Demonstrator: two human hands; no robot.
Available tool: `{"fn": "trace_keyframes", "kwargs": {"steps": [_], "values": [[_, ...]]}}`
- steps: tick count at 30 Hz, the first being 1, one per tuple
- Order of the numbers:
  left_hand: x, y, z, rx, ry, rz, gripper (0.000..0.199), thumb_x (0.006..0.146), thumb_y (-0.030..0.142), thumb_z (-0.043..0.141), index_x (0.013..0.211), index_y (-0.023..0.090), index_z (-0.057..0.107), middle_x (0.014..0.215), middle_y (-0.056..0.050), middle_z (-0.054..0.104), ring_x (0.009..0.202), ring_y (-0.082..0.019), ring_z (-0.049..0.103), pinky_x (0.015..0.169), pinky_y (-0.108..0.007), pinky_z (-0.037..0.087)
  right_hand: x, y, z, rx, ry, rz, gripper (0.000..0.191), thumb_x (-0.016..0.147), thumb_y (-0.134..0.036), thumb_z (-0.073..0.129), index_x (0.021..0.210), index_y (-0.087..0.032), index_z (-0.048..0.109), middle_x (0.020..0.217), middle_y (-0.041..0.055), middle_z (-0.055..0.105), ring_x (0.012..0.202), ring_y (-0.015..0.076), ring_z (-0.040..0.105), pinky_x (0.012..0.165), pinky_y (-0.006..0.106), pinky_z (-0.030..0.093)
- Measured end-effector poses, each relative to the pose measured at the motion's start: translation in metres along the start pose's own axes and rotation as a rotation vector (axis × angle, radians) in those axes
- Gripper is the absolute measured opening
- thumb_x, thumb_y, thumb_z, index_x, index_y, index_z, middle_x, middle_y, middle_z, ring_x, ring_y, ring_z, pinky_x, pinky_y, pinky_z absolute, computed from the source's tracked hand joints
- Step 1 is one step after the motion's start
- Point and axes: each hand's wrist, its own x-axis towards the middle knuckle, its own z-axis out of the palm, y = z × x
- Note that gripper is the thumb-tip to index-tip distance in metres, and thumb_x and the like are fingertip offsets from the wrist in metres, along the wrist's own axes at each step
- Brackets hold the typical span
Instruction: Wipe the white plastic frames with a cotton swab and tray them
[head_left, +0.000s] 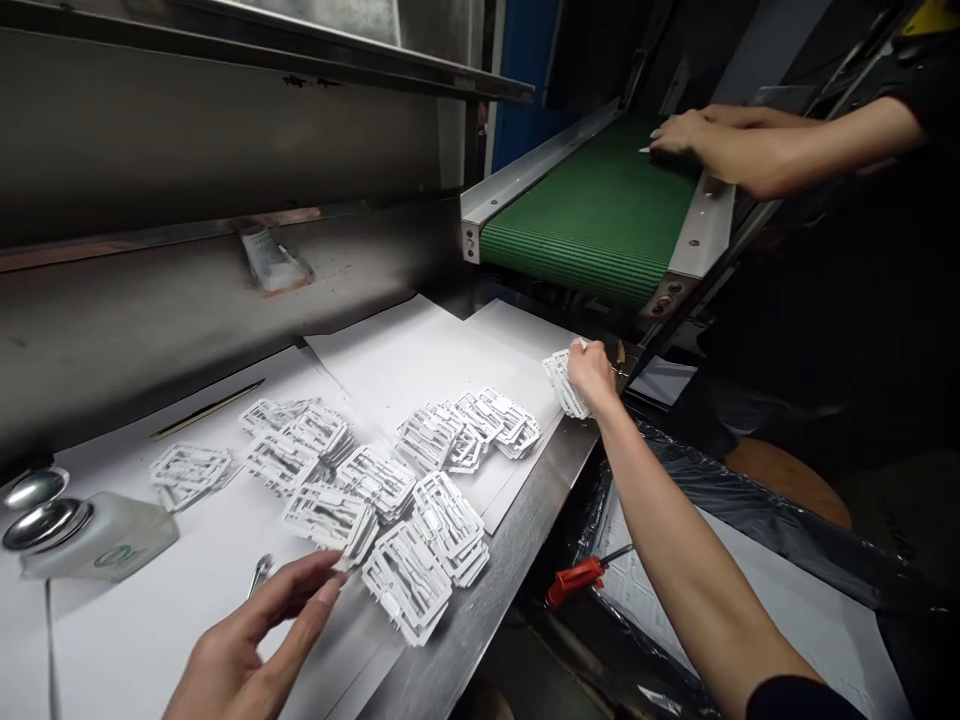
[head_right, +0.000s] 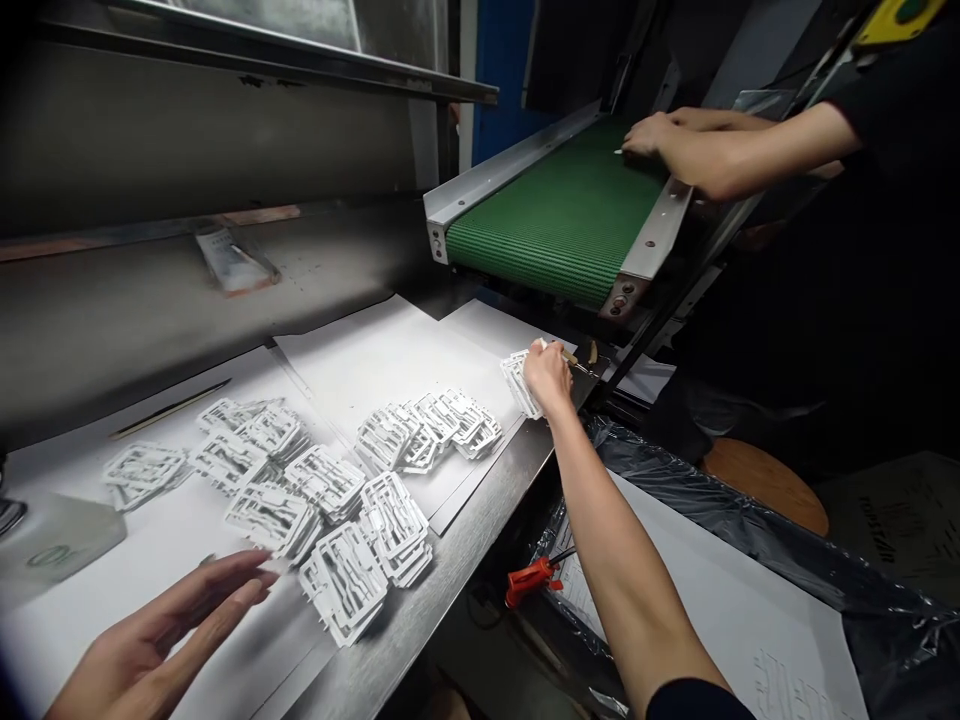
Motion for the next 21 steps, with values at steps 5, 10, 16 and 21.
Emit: {"fn": "trace_keyframes", "kwargs": {"steps": [5, 10, 16, 21], "values": [[-0.040, 0.041, 0.032, -0.422, -0.261, 0.046, 0.060, 0.074, 0.044, 0.062, 0.127, 0.026, 0.043, 0.124, -0.007, 0.054, 0.112, -0.022, 0.052, 0.095, -0.033, 0.041, -0.100, -0.049, -0.011, 0.174, -0.041, -0.193, 0.040, 0.093, -0.050, 0.024, 0.099, -0.019, 0.049, 0.088, 0.0069, 0.062, 0.078, 0.0200, 0.059, 0.063, 0.029, 0.043], [-0.083, 0.041, 0.055, -0.867, -0.121, 0.165, 0.065, 0.083, 0.038, 0.054, 0.139, 0.023, 0.024, 0.138, -0.010, 0.040, 0.127, -0.022, 0.035, 0.104, -0.035, 0.031, -0.244, -0.104, 0.007, 0.617, -0.522, -0.370, 0.035, 0.093, -0.053, 0.021, 0.097, -0.024, 0.041, 0.063, -0.0017, 0.057, 0.048, 0.0165, 0.053, 0.045, 0.025, 0.036], [-0.115, -0.026, 0.027, -0.906, 0.330, -0.115, 0.050, 0.085, 0.040, 0.047, 0.130, 0.019, 0.042, 0.123, -0.011, 0.055, 0.118, -0.025, 0.047, 0.101, -0.038, 0.033, -0.333, -0.133, 0.041, 0.450, -0.700, -0.573, 0.027, 0.095, -0.044, 0.024, 0.094, -0.023, 0.041, 0.069, -0.0001, 0.060, 0.063, 0.0203, 0.058, 0.054, 0.027, 0.036], [-0.116, -0.067, -0.018, -0.836, 0.189, -0.267, 0.052, 0.080, 0.043, 0.053, 0.122, 0.012, 0.048, 0.108, -0.012, 0.063, 0.097, -0.025, 0.059, 0.085, -0.037, 0.044, -0.336, -0.135, 0.069, 0.312, -0.650, -0.650, 0.028, 0.094, -0.044, 0.029, 0.092, -0.020, 0.045, 0.072, 0.0041, 0.062, 0.062, 0.0222, 0.060, 0.053, 0.029, 0.039]]}}
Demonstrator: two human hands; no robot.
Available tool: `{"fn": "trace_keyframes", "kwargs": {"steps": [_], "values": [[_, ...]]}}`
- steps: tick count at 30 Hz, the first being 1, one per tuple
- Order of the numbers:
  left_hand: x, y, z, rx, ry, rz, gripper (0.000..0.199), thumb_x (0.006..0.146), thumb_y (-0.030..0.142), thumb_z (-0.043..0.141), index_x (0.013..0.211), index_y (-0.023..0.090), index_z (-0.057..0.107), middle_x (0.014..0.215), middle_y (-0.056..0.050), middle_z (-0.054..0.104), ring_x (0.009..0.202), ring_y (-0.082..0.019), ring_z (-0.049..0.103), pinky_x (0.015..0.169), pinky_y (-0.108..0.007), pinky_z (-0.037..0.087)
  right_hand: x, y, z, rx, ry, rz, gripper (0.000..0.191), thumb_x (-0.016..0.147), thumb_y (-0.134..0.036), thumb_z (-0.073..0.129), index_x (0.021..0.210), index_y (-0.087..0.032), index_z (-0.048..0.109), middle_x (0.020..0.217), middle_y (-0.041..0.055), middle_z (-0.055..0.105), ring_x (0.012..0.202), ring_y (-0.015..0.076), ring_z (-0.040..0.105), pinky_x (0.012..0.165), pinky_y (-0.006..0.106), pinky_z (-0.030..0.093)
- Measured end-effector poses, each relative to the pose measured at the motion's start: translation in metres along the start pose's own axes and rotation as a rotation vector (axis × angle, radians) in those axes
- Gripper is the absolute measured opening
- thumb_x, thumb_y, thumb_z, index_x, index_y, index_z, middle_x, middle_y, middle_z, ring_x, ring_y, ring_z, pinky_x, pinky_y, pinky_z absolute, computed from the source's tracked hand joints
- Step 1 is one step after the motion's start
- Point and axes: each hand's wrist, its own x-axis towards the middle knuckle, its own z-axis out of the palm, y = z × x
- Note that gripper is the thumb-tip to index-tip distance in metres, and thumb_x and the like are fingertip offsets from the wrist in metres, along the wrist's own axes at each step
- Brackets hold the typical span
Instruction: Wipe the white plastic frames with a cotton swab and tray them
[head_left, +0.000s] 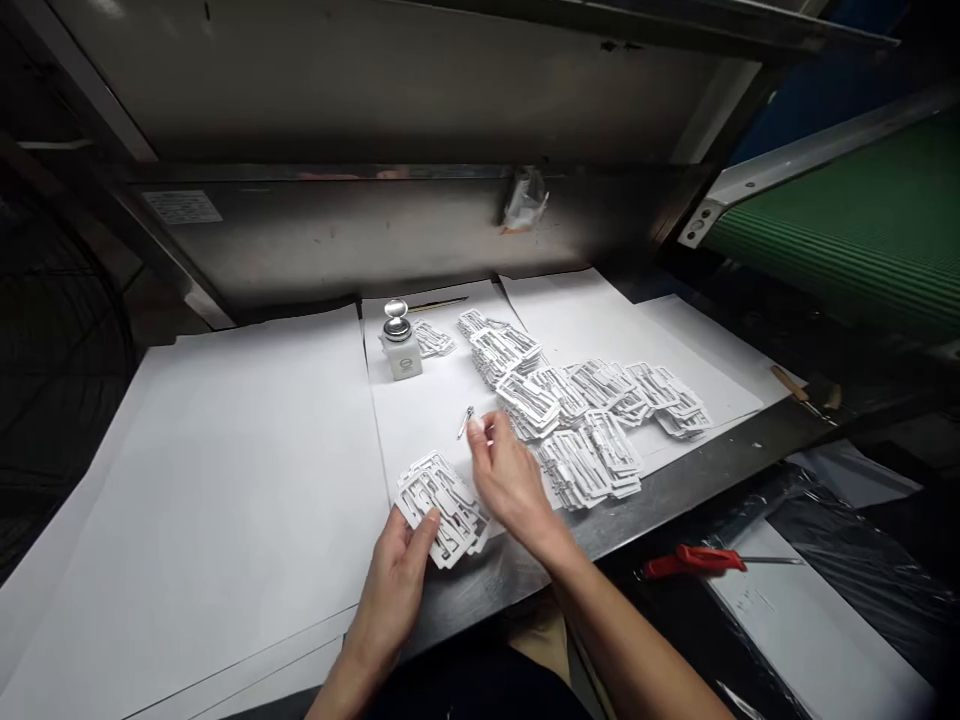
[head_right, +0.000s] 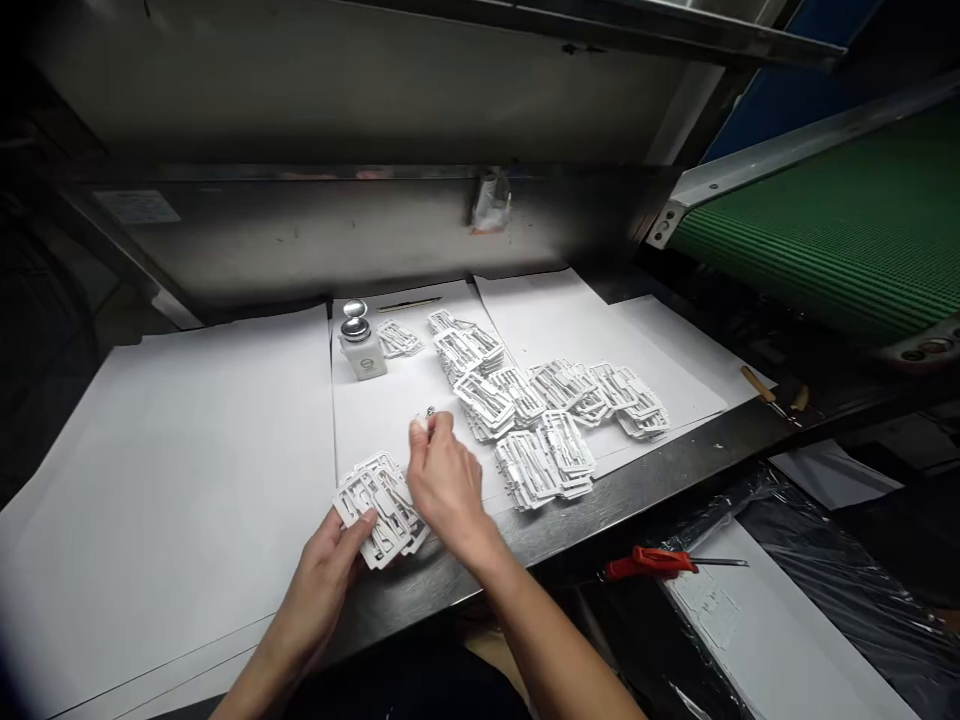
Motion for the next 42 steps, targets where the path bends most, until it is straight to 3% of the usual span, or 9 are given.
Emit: {"fn": "trace_keyframes", "kwargs": {"steps": [7, 13, 16, 18, 21, 26, 33, 37, 42], "values": [[0.022, 0.003, -0.017, 0.224, -0.209, -0.087, 0.039, 0.084, 0.049, 0.041, 0.105, 0.016, 0.046, 0.074, -0.006, 0.064, 0.054, -0.019, 0.060, 0.052, -0.031, 0.044, 0.050, 0.002, -0.003, 0.001, 0.051, -0.160, 0.035, 0.091, -0.049, 0.037, 0.094, -0.018, 0.053, 0.078, 0.0020, 0.063, 0.069, 0.0146, 0.062, 0.063, 0.023, 0.045], [0.026, 0.009, -0.019, 0.755, 0.080, 0.185, 0.036, 0.085, 0.049, 0.036, 0.071, 0.019, 0.051, 0.074, -0.009, 0.059, 0.068, -0.023, 0.055, 0.062, -0.032, 0.037, 0.094, -0.037, 0.004, -0.107, 0.005, -0.392, 0.027, 0.090, -0.040, 0.043, 0.093, -0.020, 0.062, 0.074, -0.0009, 0.063, 0.068, 0.0131, 0.058, 0.065, 0.022, 0.040], [0.027, 0.004, -0.019, 0.599, -0.029, 0.108, 0.039, 0.086, 0.051, 0.033, 0.070, 0.019, 0.050, 0.068, -0.007, 0.058, 0.059, -0.020, 0.054, 0.055, -0.029, 0.036, 0.119, -0.056, 0.014, -0.193, 0.021, -0.446, 0.025, 0.090, -0.036, 0.045, 0.100, -0.018, 0.060, 0.075, 0.0011, 0.063, 0.068, 0.0142, 0.057, 0.064, 0.023, 0.039], [0.027, -0.001, -0.016, 0.407, -0.103, 0.032, 0.037, 0.086, 0.051, 0.034, 0.088, 0.019, 0.052, 0.070, -0.005, 0.060, 0.054, -0.018, 0.054, 0.050, -0.027, 0.036, 0.136, -0.066, 0.020, -0.269, 0.024, -0.468, 0.024, 0.089, -0.033, 0.046, 0.102, -0.017, 0.059, 0.077, 0.0027, 0.064, 0.070, 0.0155, 0.057, 0.064, 0.023, 0.038], [0.025, -0.004, -0.009, 0.364, -0.065, 0.031, 0.039, 0.086, 0.048, 0.035, 0.111, 0.019, 0.045, 0.082, -0.008, 0.063, 0.062, -0.020, 0.057, 0.054, -0.028, 0.036, 0.160, -0.077, 0.028, -0.407, -0.001, -0.498, 0.020, 0.086, -0.029, 0.048, 0.095, -0.018, 0.063, 0.084, 0.0060, 0.065, 0.076, 0.0185, 0.058, 0.063, 0.024, 0.036], [0.023, 0.006, -0.011, 0.681, 0.058, 0.125, 0.039, 0.087, 0.044, 0.032, 0.099, 0.015, 0.055, 0.093, -0.016, 0.059, 0.080, -0.027, 0.054, 0.068, -0.035, 0.035, 0.184, -0.086, 0.034, -0.599, -0.061, -0.520, 0.017, 0.081, -0.023, 0.052, 0.087, -0.017, 0.067, 0.091, 0.0120, 0.065, 0.084, 0.0244, 0.059, 0.065, 0.027, 0.035], [0.030, 0.006, -0.021, 0.593, 0.148, 0.150, 0.023, 0.083, 0.038, 0.041, 0.080, 0.020, 0.054, 0.075, -0.007, 0.056, 0.066, -0.020, 0.049, 0.062, -0.031, 0.032, 0.190, -0.091, 0.040, -0.717, -0.129, -0.517, 0.017, 0.076, -0.016, 0.050, 0.073, -0.017, 0.067, 0.080, 0.0115, 0.067, 0.077, 0.0248, 0.060, 0.060, 0.027, 0.033], [0.032, 0.004, -0.023, 0.335, 0.118, 0.137, 0.025, 0.083, 0.039, 0.044, 0.066, 0.020, 0.045, 0.059, 0.001, 0.047, 0.057, -0.014, 0.042, 0.056, -0.027, 0.031, 0.187, -0.094, 0.034, -0.702, -0.114, -0.490, 0.017, 0.076, -0.023, 0.051, 0.077, -0.017, 0.068, 0.074, 0.0080, 0.066, 0.070, 0.0210, 0.059, 0.056, 0.026, 0.031], [0.025, 0.008, -0.027, -0.155, 0.042, 0.141, 0.024, 0.082, 0.038, 0.048, 0.069, 0.018, 0.045, 0.065, 0.001, 0.049, 0.061, -0.012, 0.048, 0.057, -0.023, 0.035, 0.186, -0.094, 0.027, -0.660, -0.088, -0.477, 0.015, 0.076, -0.028, 0.055, 0.078, -0.019, 0.067, 0.070, 0.0063, 0.065, 0.060, 0.0163, 0.054, 0.055, 0.026, 0.031]]}}
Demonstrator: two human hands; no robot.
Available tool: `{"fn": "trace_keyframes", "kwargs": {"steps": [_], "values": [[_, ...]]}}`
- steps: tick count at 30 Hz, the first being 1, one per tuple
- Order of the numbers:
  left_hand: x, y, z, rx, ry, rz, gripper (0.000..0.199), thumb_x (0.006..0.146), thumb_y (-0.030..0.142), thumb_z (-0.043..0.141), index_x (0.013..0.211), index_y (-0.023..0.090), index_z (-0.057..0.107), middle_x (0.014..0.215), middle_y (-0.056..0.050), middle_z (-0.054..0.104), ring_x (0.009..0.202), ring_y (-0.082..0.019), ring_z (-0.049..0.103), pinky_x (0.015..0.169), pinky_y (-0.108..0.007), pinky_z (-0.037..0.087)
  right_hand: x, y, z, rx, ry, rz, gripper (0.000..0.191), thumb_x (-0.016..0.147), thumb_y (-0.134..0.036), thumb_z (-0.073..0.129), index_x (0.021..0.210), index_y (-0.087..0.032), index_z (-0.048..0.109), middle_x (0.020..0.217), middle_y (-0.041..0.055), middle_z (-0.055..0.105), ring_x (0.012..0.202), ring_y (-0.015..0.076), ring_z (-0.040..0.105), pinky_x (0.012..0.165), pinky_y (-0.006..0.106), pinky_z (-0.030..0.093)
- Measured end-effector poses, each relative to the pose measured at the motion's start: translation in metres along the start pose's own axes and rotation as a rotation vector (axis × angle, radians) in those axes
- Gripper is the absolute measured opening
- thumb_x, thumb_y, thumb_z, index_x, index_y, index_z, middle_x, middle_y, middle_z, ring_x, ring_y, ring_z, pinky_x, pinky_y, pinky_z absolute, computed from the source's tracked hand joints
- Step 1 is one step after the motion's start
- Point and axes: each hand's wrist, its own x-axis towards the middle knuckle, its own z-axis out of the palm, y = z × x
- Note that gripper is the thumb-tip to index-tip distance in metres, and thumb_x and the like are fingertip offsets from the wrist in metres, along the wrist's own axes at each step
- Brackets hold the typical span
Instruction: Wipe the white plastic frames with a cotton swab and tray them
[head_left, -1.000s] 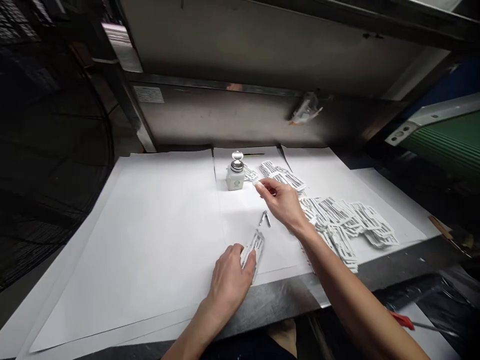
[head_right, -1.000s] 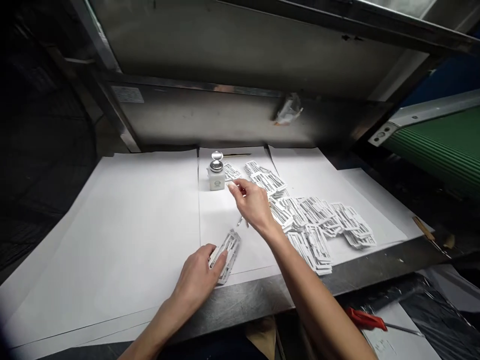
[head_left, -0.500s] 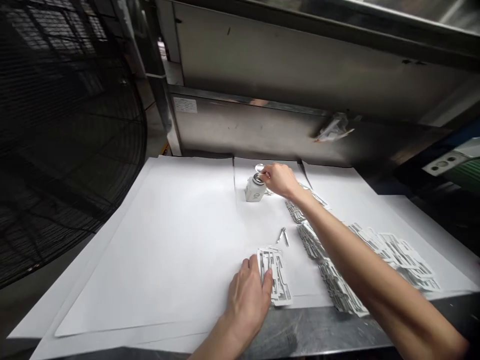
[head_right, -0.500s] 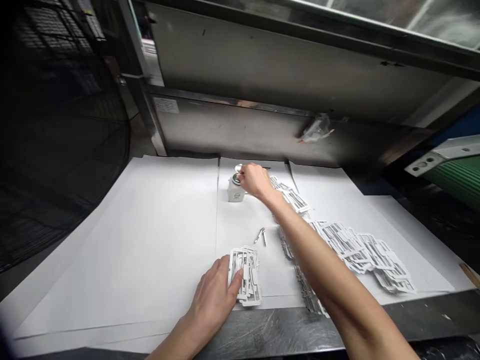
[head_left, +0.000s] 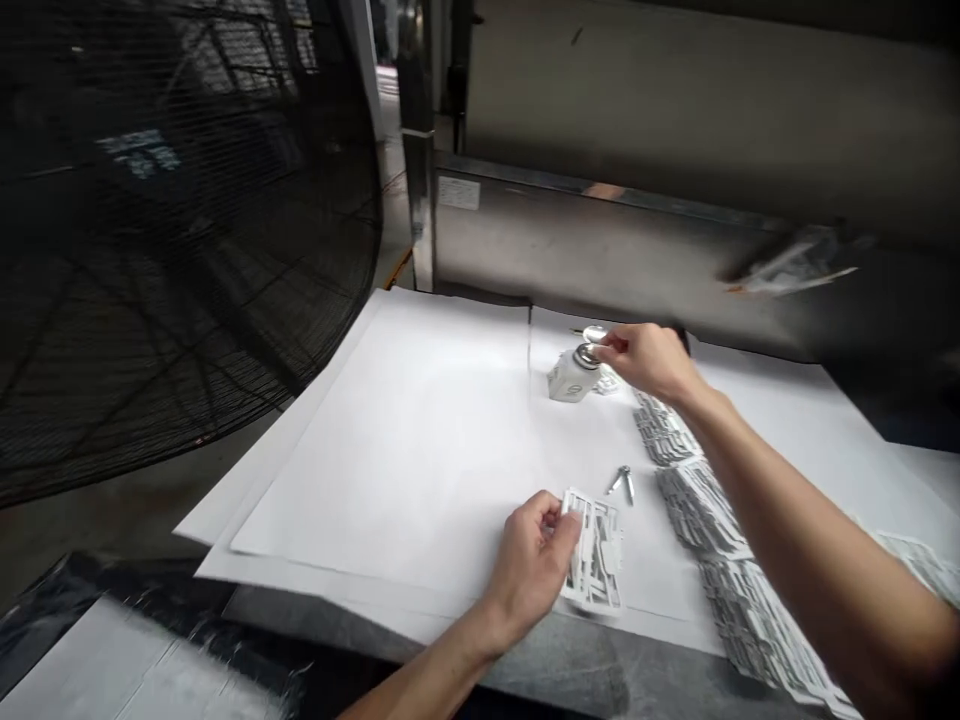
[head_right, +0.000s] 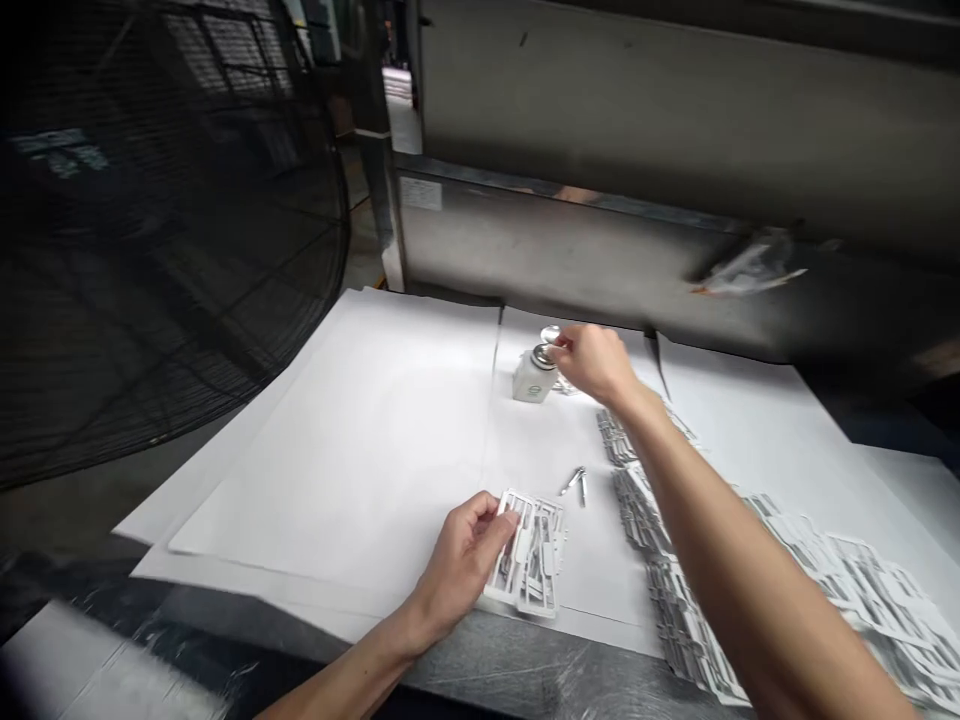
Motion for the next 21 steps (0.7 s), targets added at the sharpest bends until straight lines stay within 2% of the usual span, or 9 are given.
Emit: {"fn": "trace_keyframes", "kwargs": {"steps": [3, 7, 10, 12, 15, 17, 21], "values": [[-0.005, 0.004, -0.002, -0.292, -0.049, -0.108, 0.018, 0.078, 0.033, 0.054, 0.079, 0.016, 0.049, 0.072, -0.002, 0.055, 0.065, -0.014, 0.055, 0.059, -0.025, 0.040, 0.003, 0.000, 0.001, 0.017, -0.017, -0.009, 0.010, 0.075, -0.027, 0.059, 0.072, -0.020, 0.065, 0.066, 0.0084, 0.064, 0.055, 0.0152, 0.050, 0.055, 0.028, 0.030], [-0.007, 0.006, -0.008, -0.564, -0.114, -0.185, 0.029, 0.075, 0.037, 0.060, 0.089, 0.015, 0.048, 0.081, -0.005, 0.060, 0.059, -0.013, 0.056, 0.056, -0.026, 0.043, 0.007, -0.003, 0.004, 0.026, -0.057, -0.021, 0.013, 0.072, -0.024, 0.062, 0.060, -0.021, 0.059, 0.060, 0.0124, 0.062, 0.050, 0.0146, 0.046, 0.054, 0.032, 0.028], [-0.008, 0.005, -0.016, -0.731, -0.191, -0.240, 0.041, 0.081, 0.052, 0.047, 0.096, 0.014, 0.051, 0.076, -0.007, 0.061, 0.057, -0.012, 0.055, 0.056, -0.024, 0.041, 0.007, -0.007, 0.004, 0.016, -0.067, -0.007, 0.016, 0.072, -0.021, 0.062, 0.057, -0.019, 0.057, 0.061, 0.0150, 0.062, 0.051, 0.0147, 0.047, 0.054, 0.033, 0.028], [-0.011, 0.006, -0.021, -0.828, -0.232, -0.312, 0.049, 0.085, 0.055, 0.038, 0.100, 0.012, 0.055, 0.077, -0.009, 0.062, 0.059, -0.013, 0.056, 0.058, -0.024, 0.042, 0.004, -0.010, 0.002, 0.002, -0.062, 0.012, 0.014, 0.073, -0.021, 0.061, 0.060, -0.017, 0.060, 0.065, 0.0165, 0.063, 0.056, 0.0163, 0.050, 0.055, 0.033, 0.028], [-0.017, 0.009, -0.027, -0.881, -0.206, -0.378, 0.046, 0.087, 0.048, 0.040, 0.101, 0.008, 0.059, 0.082, -0.010, 0.061, 0.065, -0.013, 0.056, 0.064, -0.025, 0.044, -0.002, -0.009, -0.002, -0.011, -0.049, 0.051, 0.012, 0.074, -0.024, 0.061, 0.069, -0.013, 0.065, 0.073, 0.0139, 0.065, 0.066, 0.0185, 0.054, 0.059, 0.030, 0.032], [-0.020, 0.011, -0.028, -0.877, -0.187, -0.390, 0.044, 0.087, 0.043, 0.042, 0.105, 0.007, 0.059, 0.085, -0.010, 0.059, 0.069, -0.014, 0.056, 0.066, -0.026, 0.044, -0.004, -0.005, -0.002, 0.055, 0.007, 0.053, 0.014, 0.076, -0.023, 0.059, 0.078, -0.011, 0.066, 0.077, 0.0119, 0.064, 0.072, 0.0200, 0.055, 0.062, 0.029, 0.035], [-0.023, 0.011, -0.029, -0.829, -0.168, -0.431, 0.045, 0.088, 0.040, 0.042, 0.111, 0.005, 0.058, 0.089, -0.010, 0.057, 0.077, -0.016, 0.054, 0.070, -0.028, 0.046, -0.005, 0.004, 0.001, 0.172, 0.086, 0.048, 0.013, 0.076, -0.020, 0.059, 0.081, -0.010, 0.066, 0.073, 0.0094, 0.060, 0.076, 0.0225, 0.054, 0.069, 0.032, 0.039]]}}
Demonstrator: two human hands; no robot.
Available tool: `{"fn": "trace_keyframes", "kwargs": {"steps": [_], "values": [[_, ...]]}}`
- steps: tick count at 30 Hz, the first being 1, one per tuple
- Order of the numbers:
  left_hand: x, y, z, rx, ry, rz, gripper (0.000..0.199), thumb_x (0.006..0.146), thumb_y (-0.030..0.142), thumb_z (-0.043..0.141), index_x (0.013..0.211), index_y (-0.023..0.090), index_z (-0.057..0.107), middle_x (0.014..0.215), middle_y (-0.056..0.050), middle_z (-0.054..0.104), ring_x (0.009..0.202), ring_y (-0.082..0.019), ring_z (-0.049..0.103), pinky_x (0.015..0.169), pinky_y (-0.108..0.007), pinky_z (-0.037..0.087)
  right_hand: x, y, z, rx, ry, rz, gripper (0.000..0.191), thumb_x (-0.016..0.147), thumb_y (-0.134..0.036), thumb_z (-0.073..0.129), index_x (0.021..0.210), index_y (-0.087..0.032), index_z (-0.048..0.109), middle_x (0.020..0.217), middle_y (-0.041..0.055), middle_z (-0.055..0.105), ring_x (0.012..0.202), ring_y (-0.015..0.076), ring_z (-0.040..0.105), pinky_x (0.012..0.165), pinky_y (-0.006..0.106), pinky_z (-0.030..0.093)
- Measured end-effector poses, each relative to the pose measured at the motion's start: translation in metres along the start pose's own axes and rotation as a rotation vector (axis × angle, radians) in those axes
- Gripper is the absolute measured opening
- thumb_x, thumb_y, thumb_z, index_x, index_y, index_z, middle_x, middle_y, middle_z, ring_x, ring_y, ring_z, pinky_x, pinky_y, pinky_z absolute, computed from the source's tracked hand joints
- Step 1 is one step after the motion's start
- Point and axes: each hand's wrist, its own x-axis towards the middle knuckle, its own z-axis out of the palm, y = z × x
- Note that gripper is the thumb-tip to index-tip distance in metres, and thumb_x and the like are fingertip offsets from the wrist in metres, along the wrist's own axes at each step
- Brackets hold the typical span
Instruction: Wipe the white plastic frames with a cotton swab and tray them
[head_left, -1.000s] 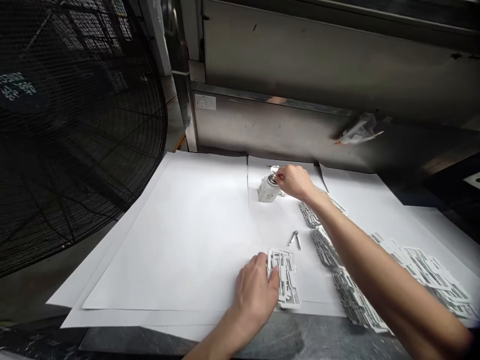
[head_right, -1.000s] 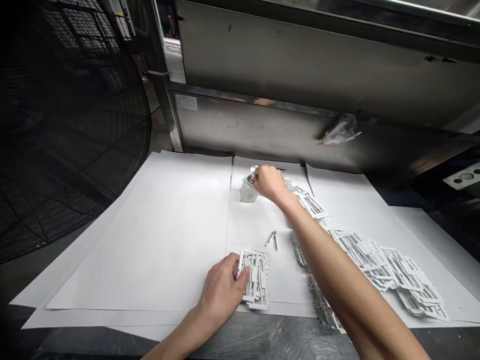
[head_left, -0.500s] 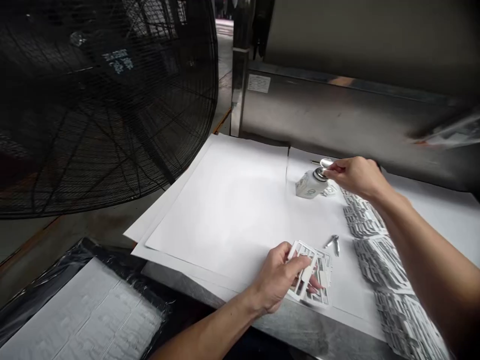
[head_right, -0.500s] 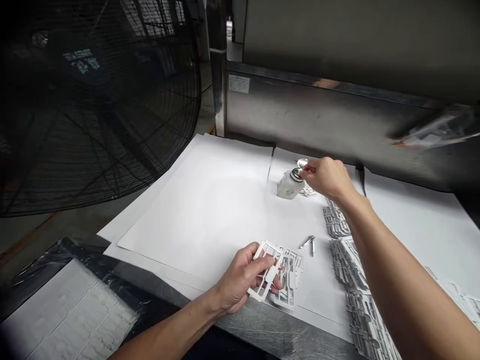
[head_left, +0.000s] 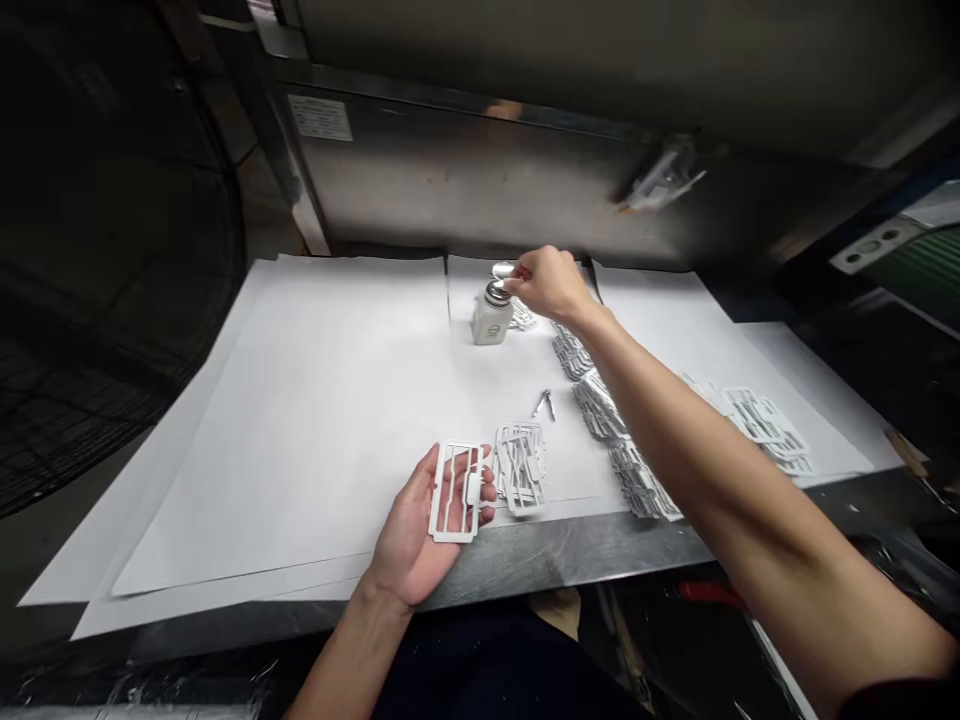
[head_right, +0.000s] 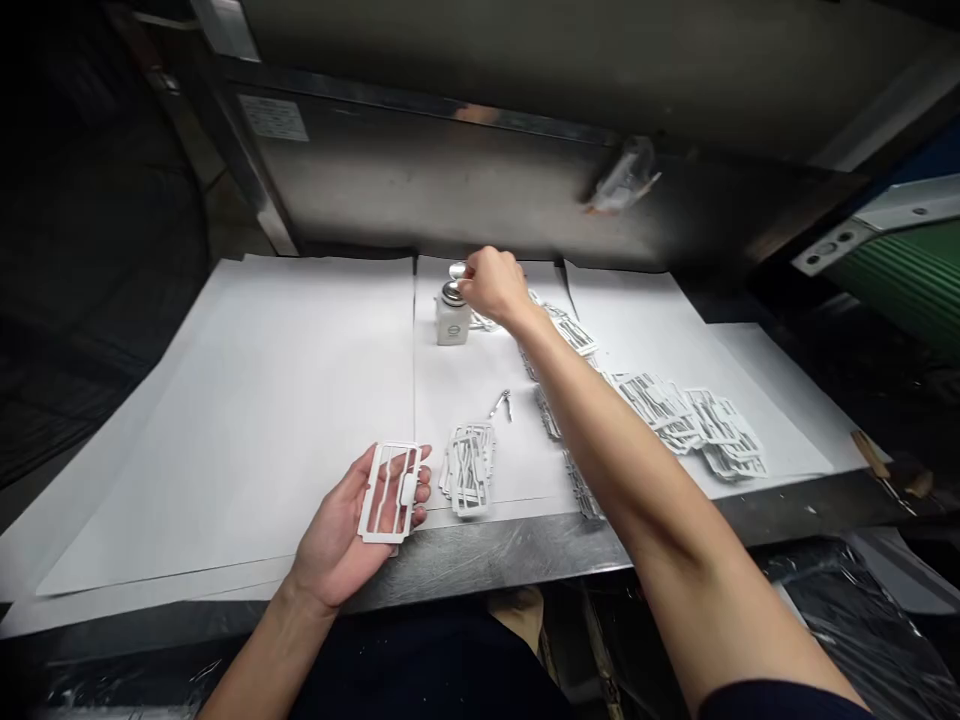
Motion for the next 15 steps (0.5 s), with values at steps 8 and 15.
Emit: {"fn": "trace_keyframes", "kwargs": {"steps": [8, 15], "values": [[-0.002, -0.006, 0.000, 0.064, 0.063, -0.001, 0.048, 0.088, 0.039, 0.043, 0.117, 0.004, 0.056, 0.093, -0.011, 0.055, 0.079, -0.017, 0.053, 0.069, -0.029, 0.048, -0.026, 0.011, -0.013, 0.176, 0.101, 0.003, 0.009, 0.074, -0.019, 0.061, 0.069, -0.012, 0.064, 0.057, 0.0017, 0.052, 0.060, 0.0138, 0.047, 0.062, 0.029, 0.037], [0.000, -0.012, 0.003, 0.094, 0.048, -0.030, 0.047, 0.089, 0.037, 0.040, 0.117, 0.002, 0.056, 0.097, -0.014, 0.055, 0.080, -0.017, 0.052, 0.067, -0.030, 0.049, -0.117, 0.016, -0.029, 0.477, 0.072, -0.004, 0.019, 0.082, -0.029, 0.057, 0.078, -0.013, 0.065, 0.069, 0.0022, 0.061, 0.060, 0.0111, 0.051, 0.055, 0.024, 0.038]]}}
